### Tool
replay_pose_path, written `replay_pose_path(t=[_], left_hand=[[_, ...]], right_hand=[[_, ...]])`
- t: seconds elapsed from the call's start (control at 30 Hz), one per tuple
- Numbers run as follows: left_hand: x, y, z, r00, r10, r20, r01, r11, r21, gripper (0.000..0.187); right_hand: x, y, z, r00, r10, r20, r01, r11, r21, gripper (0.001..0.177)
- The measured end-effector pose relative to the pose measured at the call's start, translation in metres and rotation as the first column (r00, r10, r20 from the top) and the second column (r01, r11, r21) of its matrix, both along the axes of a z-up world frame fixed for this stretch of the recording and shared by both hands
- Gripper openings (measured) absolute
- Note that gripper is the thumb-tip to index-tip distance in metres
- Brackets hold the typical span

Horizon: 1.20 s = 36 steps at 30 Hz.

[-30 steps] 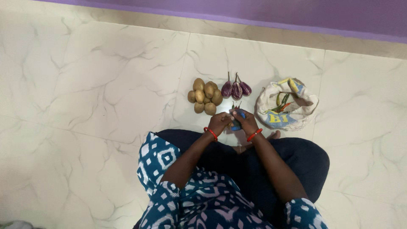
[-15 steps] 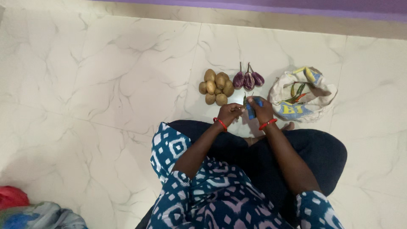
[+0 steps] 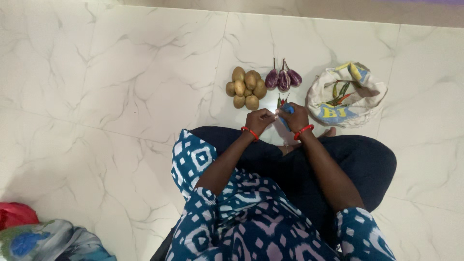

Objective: The person sits on the floor and uses a blue peeler to remove the skin from small green vegetables. The peeled vegetables are placed into a white cloth bag, while potatoes and eggplants remain on the floor nearby.

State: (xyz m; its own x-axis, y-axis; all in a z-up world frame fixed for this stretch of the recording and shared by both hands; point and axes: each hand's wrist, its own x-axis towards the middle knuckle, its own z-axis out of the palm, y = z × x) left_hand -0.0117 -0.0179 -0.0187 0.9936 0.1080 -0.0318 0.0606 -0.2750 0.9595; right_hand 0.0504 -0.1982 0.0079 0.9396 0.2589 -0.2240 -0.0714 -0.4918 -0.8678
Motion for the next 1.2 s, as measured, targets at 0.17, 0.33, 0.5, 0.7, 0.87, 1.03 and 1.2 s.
replay_pose_path(t=[0.17,0.33,0.5,0.7,0.87,1.03,1.2], left_hand=[[0.008,0.003,-0.007,0.999,0.041,-0.013,-0.042,0.999,-0.03,0.019],[0.01,0.003,-0.027,0.959,0.082,-0.272,-0.124,0.982,-0.139,0.02],[0.019,0.003,-0.057,0.962,0.116,-0.247,-0.184,0.943,-0.276,0.022],[0.046,-0.019,-0.086,0.948,0.233,-0.216,-0.194,0.963,0.184,0.018],[0.069,-0.037,-0.096,0.912,0.4,-0.091,-0.343,0.866,0.364,0.017],[0.08,-0.046,-0.101,0.907,0.417,-0.062,-0.353,0.832,0.428,0.021],[0.075,-0.046,-0.091,0.914,0.387,-0.119,-0.33,0.884,0.332,0.022]], right_hand=[[0.005,-0.003,0.013,0.996,-0.01,-0.089,0.019,0.995,0.094,0.031],[0.013,-0.017,0.062,1.0,0.001,0.007,-0.003,0.958,0.288,0.021],[0.01,-0.086,0.132,0.977,-0.209,-0.032,0.199,0.858,0.474,0.02],[0.015,-0.174,0.156,0.853,-0.521,0.04,0.366,0.65,0.666,0.014],[0.039,-0.194,0.128,0.83,-0.533,-0.162,0.406,0.379,0.831,0.017],[0.037,-0.209,0.124,0.841,-0.499,-0.21,0.38,0.268,0.885,0.023],[0.026,-0.224,0.134,0.808,-0.541,-0.233,0.405,0.224,0.886,0.028]])
